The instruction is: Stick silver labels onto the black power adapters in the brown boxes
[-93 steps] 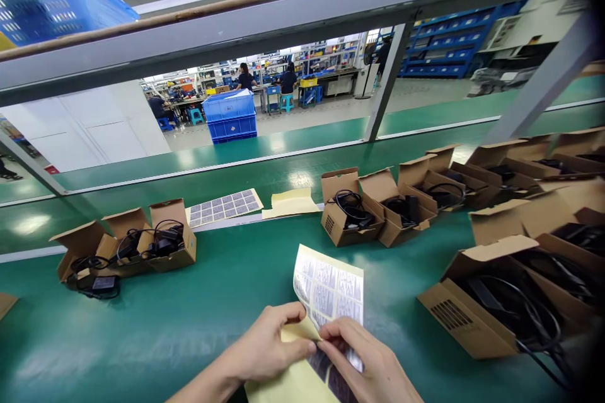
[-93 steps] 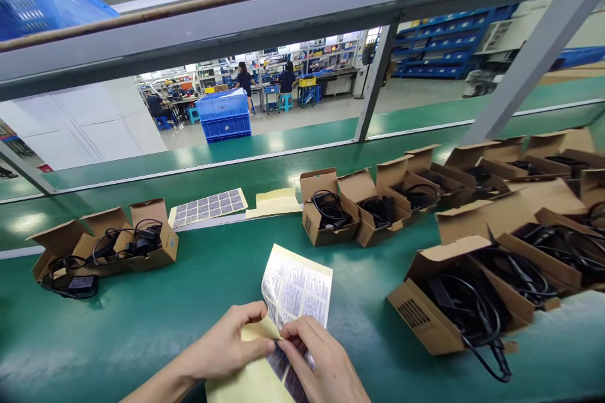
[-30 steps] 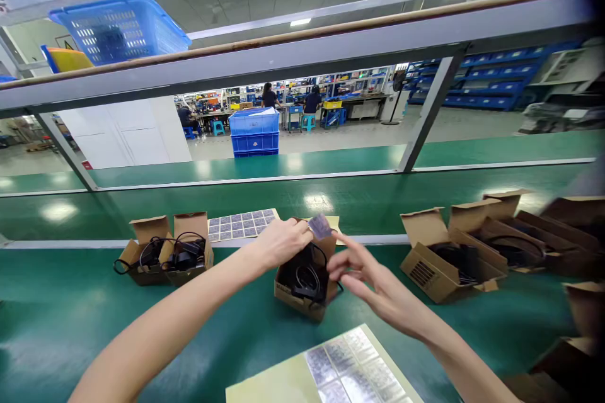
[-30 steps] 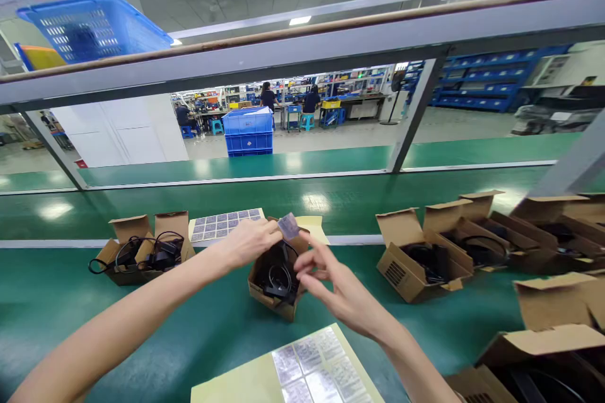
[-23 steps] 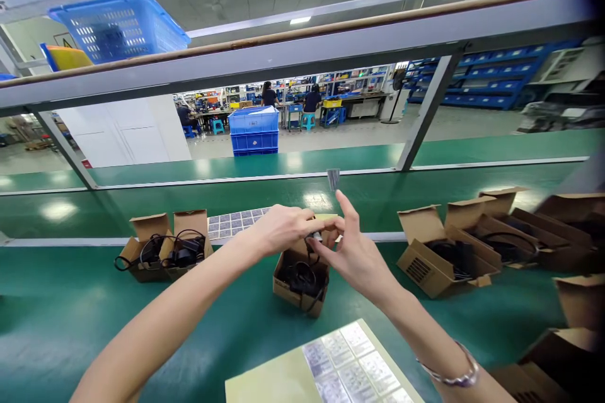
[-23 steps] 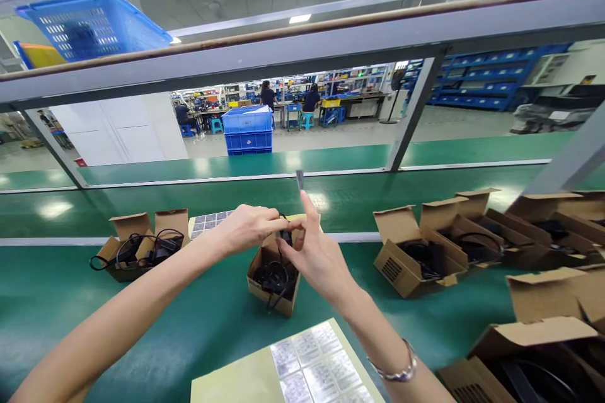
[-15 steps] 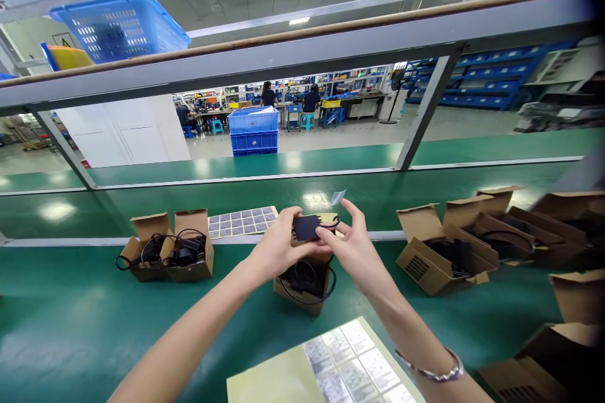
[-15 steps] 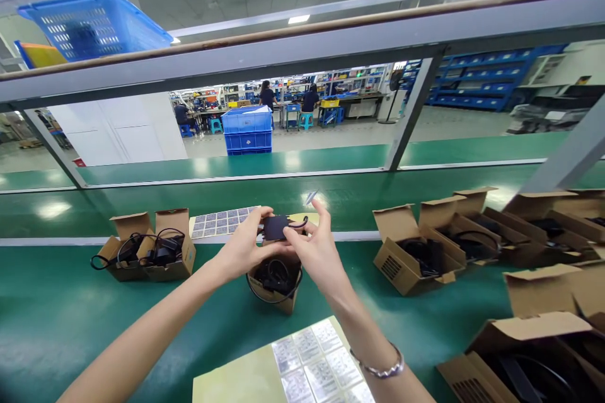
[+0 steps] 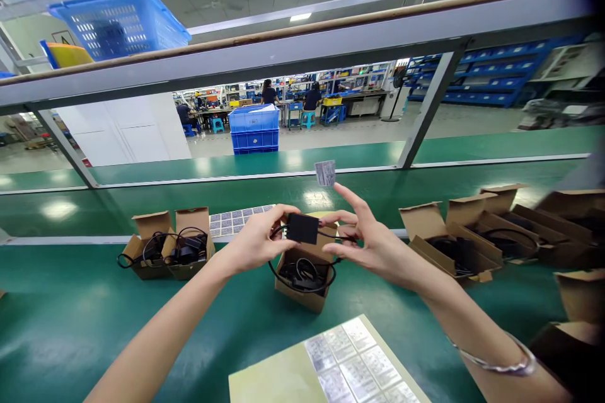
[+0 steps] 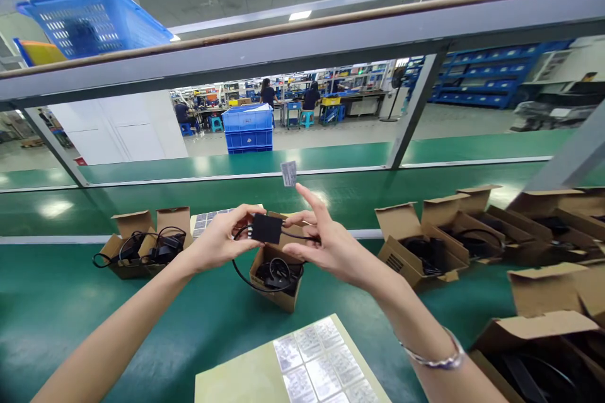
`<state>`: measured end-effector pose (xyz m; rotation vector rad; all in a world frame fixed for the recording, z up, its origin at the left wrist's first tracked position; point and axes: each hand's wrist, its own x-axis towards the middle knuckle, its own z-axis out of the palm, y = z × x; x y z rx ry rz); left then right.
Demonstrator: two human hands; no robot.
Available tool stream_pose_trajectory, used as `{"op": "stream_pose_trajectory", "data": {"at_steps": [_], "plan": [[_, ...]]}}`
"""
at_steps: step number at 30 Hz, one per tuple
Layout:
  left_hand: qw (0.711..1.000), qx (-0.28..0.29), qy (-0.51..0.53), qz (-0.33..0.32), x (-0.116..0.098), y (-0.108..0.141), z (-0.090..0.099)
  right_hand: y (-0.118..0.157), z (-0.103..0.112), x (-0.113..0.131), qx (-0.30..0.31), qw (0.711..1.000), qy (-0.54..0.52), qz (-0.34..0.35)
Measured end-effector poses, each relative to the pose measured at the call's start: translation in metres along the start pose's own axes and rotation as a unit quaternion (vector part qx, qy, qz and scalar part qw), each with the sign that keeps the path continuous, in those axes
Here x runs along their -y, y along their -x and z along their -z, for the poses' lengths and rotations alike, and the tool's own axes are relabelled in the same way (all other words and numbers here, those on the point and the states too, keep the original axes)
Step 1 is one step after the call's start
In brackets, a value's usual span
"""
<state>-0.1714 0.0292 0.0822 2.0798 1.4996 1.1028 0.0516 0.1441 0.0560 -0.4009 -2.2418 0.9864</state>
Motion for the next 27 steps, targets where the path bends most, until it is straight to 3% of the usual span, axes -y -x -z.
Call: {"op": "stream_pose_trajectory", "data": {"at_steps": [6,9,12,14,19,23,27], "plan": [[0.998,-0.001,0.047,0.041,0.001,0.003,-0.001,-0.002,0.013,-0.002,-0.037,0.982,-0.174,-0.069],[0.995,-0.007,0.072,0.063,0.001,0.008,-0.001,0.003,0.022,-0.003,-0.166,0.976,-0.122,-0.068],[0.993,-0.027,0.077,0.083,0.002,0.019,-0.007,0.015,0.03,0.008,-0.296,0.952,-0.053,-0.056],[0.991,-0.044,0.078,0.099,0.0,0.027,-0.015,0.025,0.028,0.023,-0.271,0.959,-0.057,-0.061],[0.984,-0.083,0.115,0.11,-0.009,0.045,-0.04,0.037,-0.002,0.053,-0.074,0.981,-0.118,-0.132],[0.977,-0.103,0.16,0.099,-0.014,0.052,-0.055,0.037,-0.027,0.053,-0.091,0.979,-0.101,-0.154],[0.973,-0.112,0.176,0.097,-0.014,0.057,-0.063,0.041,-0.036,0.051,-0.107,0.98,-0.071,-0.151]]}}
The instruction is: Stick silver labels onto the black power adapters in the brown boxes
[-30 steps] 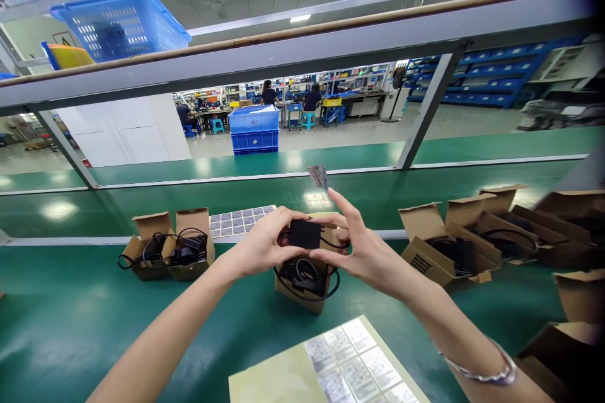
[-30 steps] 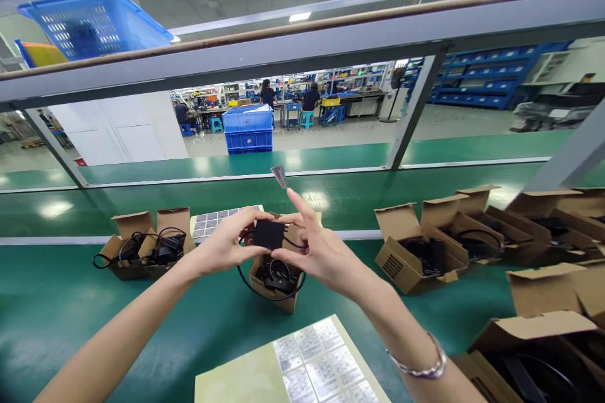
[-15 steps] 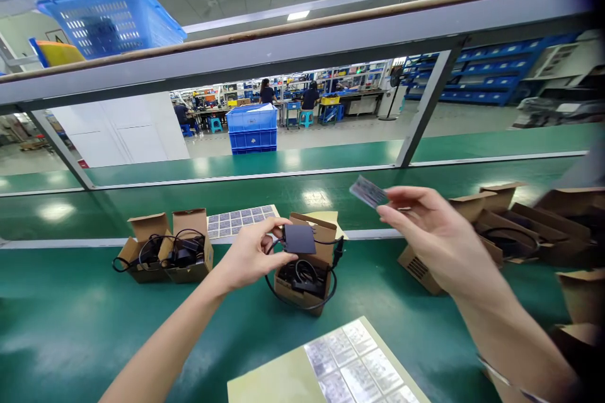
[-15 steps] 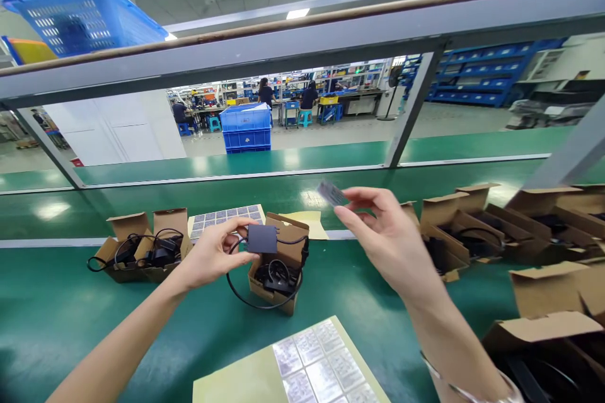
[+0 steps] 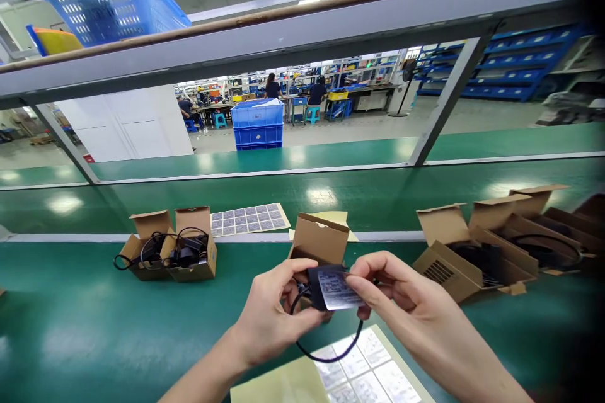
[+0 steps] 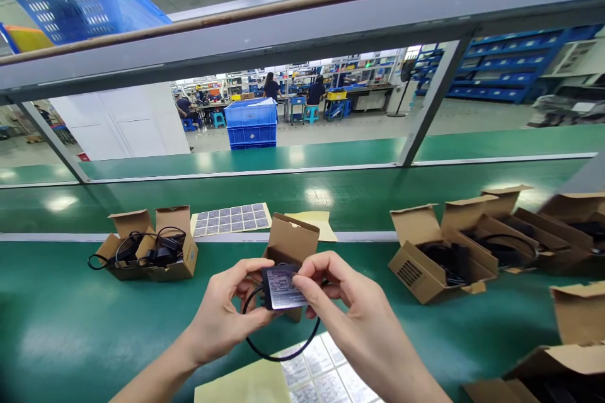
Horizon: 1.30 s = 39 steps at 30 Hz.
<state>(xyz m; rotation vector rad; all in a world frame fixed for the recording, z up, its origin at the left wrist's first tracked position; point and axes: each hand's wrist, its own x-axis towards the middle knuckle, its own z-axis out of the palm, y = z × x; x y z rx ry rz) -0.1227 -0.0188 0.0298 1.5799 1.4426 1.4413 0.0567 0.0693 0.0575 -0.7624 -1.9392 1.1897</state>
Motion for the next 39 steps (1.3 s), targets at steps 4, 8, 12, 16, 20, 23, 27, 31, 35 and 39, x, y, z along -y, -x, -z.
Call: {"op": "stream_pose_trajectory", "data": {"at_steps": [4,8,12,16,20,23,27,31,35,39], "plan": [[1.0,-0.006,-0.001,-0.004,0.002,0.004,-0.003,0.005,-0.001,0.002,-0.005,1.0,0.021,0.008],[1.0,-0.012,0.0,-0.004,0.003,0.005,-0.004,0.006,-0.002,0.004,-0.003,0.999,0.043,0.012],[1.0,-0.011,-0.009,0.002,0.003,0.006,-0.004,0.004,-0.004,0.003,-0.004,0.998,0.056,0.024],[1.0,-0.012,-0.017,0.002,0.003,0.006,-0.002,0.003,-0.006,0.003,-0.004,0.998,0.054,0.027],[1.0,-0.012,-0.022,-0.002,0.004,0.006,-0.002,0.003,-0.007,0.002,-0.003,0.998,0.051,0.029],[1.0,-0.013,-0.023,-0.003,0.005,0.006,-0.002,0.004,-0.007,0.001,-0.004,0.997,0.062,0.036],[0.999,-0.018,-0.027,-0.008,0.004,0.007,-0.003,0.006,-0.008,0.0,-0.019,0.993,0.1,0.065],[0.999,-0.028,-0.034,-0.015,0.003,0.007,-0.003,0.007,-0.011,-0.001,-0.039,0.986,0.133,0.09],[0.998,-0.034,-0.045,-0.023,0.003,0.009,-0.004,0.006,-0.014,0.001,-0.056,0.98,0.155,0.115],[0.997,-0.039,-0.05,-0.036,0.005,0.011,-0.005,0.006,-0.017,0.004,-0.066,0.973,0.173,0.136]]}}
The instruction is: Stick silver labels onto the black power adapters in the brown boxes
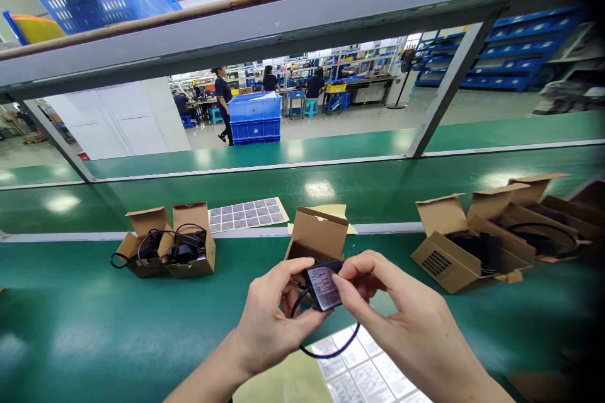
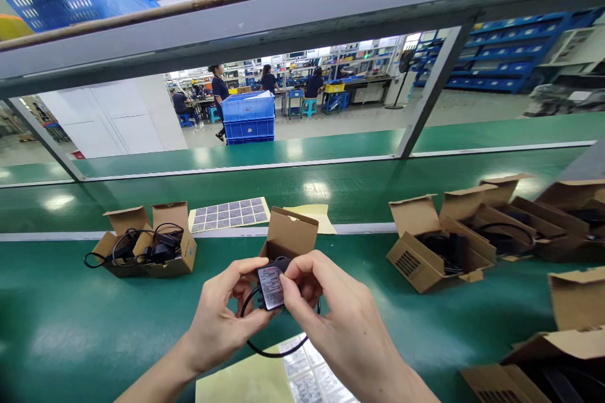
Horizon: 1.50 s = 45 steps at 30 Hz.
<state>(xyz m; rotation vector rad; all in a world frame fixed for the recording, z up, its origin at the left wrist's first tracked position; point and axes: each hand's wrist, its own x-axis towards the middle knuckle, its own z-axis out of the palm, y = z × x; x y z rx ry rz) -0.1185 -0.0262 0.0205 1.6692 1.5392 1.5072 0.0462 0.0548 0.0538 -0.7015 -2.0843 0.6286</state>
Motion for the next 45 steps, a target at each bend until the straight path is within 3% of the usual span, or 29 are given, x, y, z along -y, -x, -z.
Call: {"op": "stream_pose_trajectory", "data": {"at_steps": [8,13,16,19,23,31,35,38,40,43,45], "plan": [[1.0,-0.011,-0.008,-0.013,0.003,0.002,-0.001,0.002,-0.002,0.0,-0.016,0.998,0.044,0.036],[0.998,-0.009,-0.038,-0.043,0.007,0.004,-0.002,-0.003,-0.006,-0.011,-0.115,0.978,0.153,0.084],[0.995,-0.002,-0.06,-0.078,0.009,0.006,-0.003,-0.005,-0.01,-0.017,-0.04,0.993,0.106,0.039],[0.995,-0.021,-0.059,-0.078,0.012,0.005,-0.004,-0.003,-0.014,-0.019,0.038,0.998,-0.022,-0.052],[0.997,-0.036,-0.04,-0.049,0.012,0.0,-0.006,0.003,-0.017,-0.019,0.008,0.99,-0.11,-0.091],[0.983,-0.038,-0.111,-0.14,0.007,-0.007,-0.012,0.01,-0.021,-0.019,-0.004,0.999,0.015,-0.047],[0.978,-0.028,-0.132,-0.162,0.009,-0.008,-0.011,0.011,-0.021,-0.015,0.03,0.992,-0.067,-0.103],[0.972,0.004,-0.157,-0.177,0.017,-0.02,-0.012,0.008,-0.014,-0.03,0.059,0.973,-0.172,-0.142],[0.96,0.049,-0.21,-0.176,0.026,-0.036,-0.015,0.007,-0.007,-0.053,0.037,0.974,-0.16,-0.158],[0.891,0.19,-0.385,-0.149,0.043,-0.063,-0.015,0.01,-0.003,-0.095,-0.055,0.981,-0.037,-0.183],[0.833,0.272,-0.465,-0.127,0.056,-0.076,-0.006,0.014,-0.009,-0.117,-0.055,0.976,0.018,-0.209]]}}
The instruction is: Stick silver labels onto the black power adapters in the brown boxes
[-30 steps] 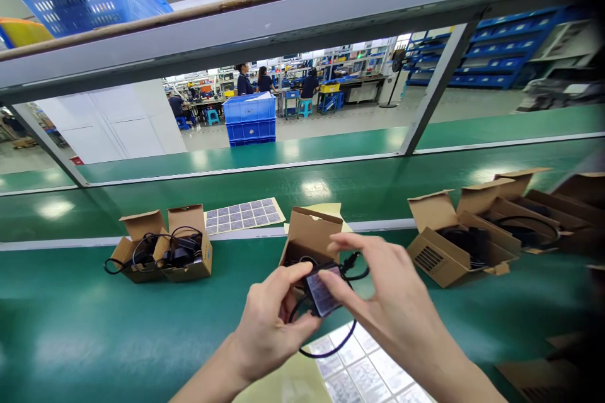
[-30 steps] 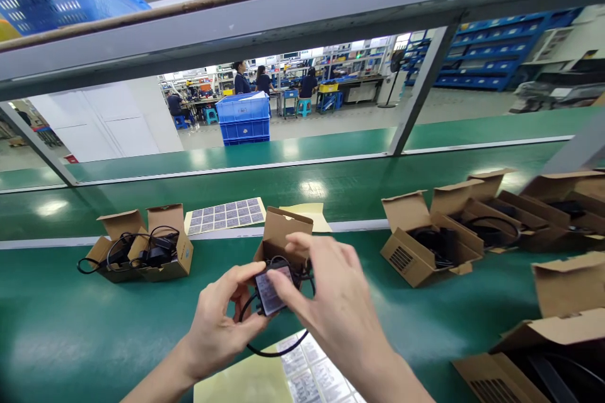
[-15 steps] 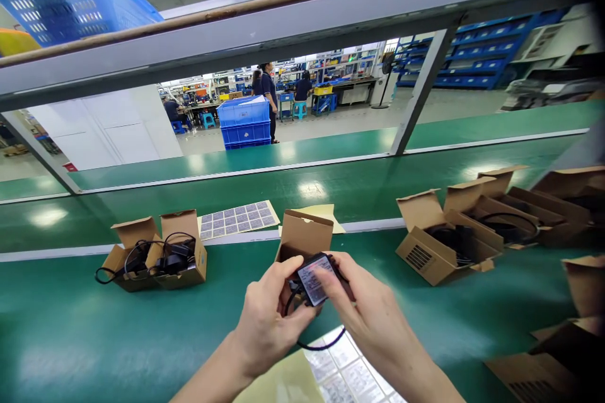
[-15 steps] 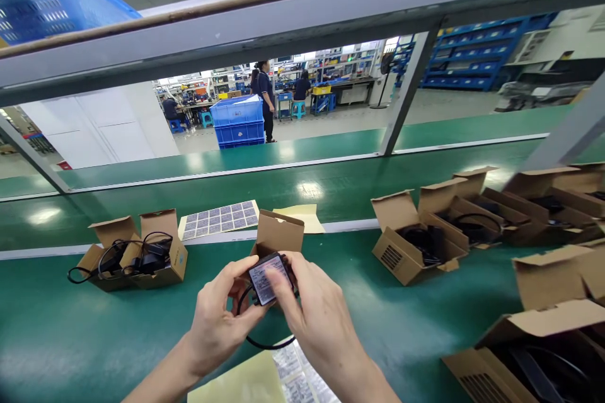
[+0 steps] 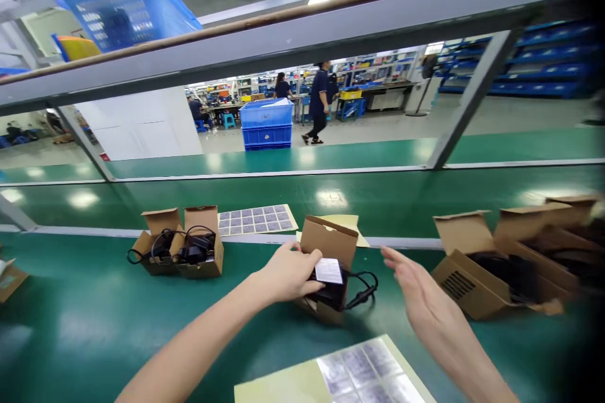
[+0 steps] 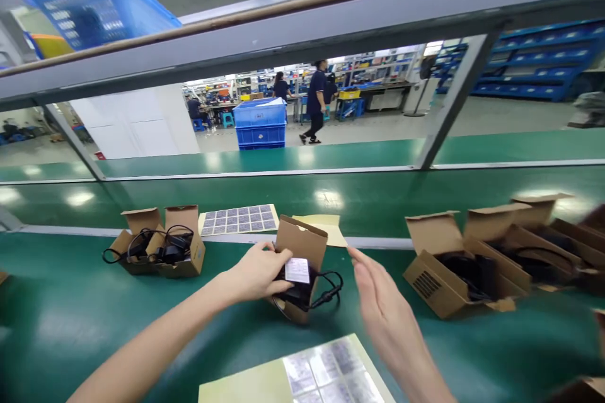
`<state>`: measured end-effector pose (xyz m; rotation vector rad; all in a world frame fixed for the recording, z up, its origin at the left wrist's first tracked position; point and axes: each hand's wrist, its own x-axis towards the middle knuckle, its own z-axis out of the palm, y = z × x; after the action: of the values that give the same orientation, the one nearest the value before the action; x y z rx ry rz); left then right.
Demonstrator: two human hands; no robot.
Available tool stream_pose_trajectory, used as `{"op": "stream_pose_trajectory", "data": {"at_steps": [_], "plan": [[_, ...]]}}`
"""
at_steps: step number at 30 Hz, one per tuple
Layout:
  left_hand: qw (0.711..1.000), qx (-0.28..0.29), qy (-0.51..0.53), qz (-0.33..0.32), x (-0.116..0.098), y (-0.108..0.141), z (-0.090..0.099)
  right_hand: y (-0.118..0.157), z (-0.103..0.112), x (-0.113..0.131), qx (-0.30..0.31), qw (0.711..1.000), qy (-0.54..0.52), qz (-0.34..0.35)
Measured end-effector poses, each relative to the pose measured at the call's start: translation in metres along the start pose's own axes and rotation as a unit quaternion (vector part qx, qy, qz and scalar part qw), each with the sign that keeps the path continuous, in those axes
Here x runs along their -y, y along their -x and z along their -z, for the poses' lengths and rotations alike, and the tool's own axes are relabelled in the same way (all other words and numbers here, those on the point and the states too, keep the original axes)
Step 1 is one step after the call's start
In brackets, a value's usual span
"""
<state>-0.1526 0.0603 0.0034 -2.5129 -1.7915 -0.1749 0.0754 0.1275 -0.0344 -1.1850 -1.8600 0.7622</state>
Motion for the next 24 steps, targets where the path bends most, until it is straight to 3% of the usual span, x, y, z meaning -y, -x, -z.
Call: {"op": "stream_pose_trajectory", "data": {"at_steps": [2,5,9,11,13,17,19,21,24], "plan": [[0.999,0.038,-0.027,0.006,0.022,0.006,0.0,0.001,-0.013,-0.013,0.056,0.998,0.019,-0.013],[0.997,0.05,-0.044,0.039,0.057,0.038,0.007,0.009,-0.035,-0.018,0.133,0.991,0.023,0.002],[0.994,0.05,-0.062,0.074,0.101,0.092,0.028,0.018,-0.044,-0.011,0.166,0.982,0.078,0.04],[0.994,0.045,-0.066,0.081,0.121,0.114,0.034,0.013,-0.035,-0.011,0.135,0.973,0.171,0.081],[0.993,0.041,-0.057,0.098,0.141,0.133,0.035,0.002,-0.016,-0.014,0.054,0.949,0.295,0.095],[0.989,0.047,-0.037,0.136,0.18,0.171,0.032,-0.027,0.035,-0.026,-0.109,0.895,0.433,-0.004],[0.988,0.044,-0.042,0.144,0.197,0.189,0.032,-0.04,0.054,-0.031,-0.125,0.876,0.463,-0.05],[0.986,0.051,-0.046,0.153,0.211,0.206,0.035,-0.049,0.06,-0.033,-0.103,0.871,0.475,-0.07],[0.983,0.058,-0.051,0.168,0.224,0.227,0.044,-0.051,0.045,-0.023,-0.054,0.879,0.47,-0.054]]}}
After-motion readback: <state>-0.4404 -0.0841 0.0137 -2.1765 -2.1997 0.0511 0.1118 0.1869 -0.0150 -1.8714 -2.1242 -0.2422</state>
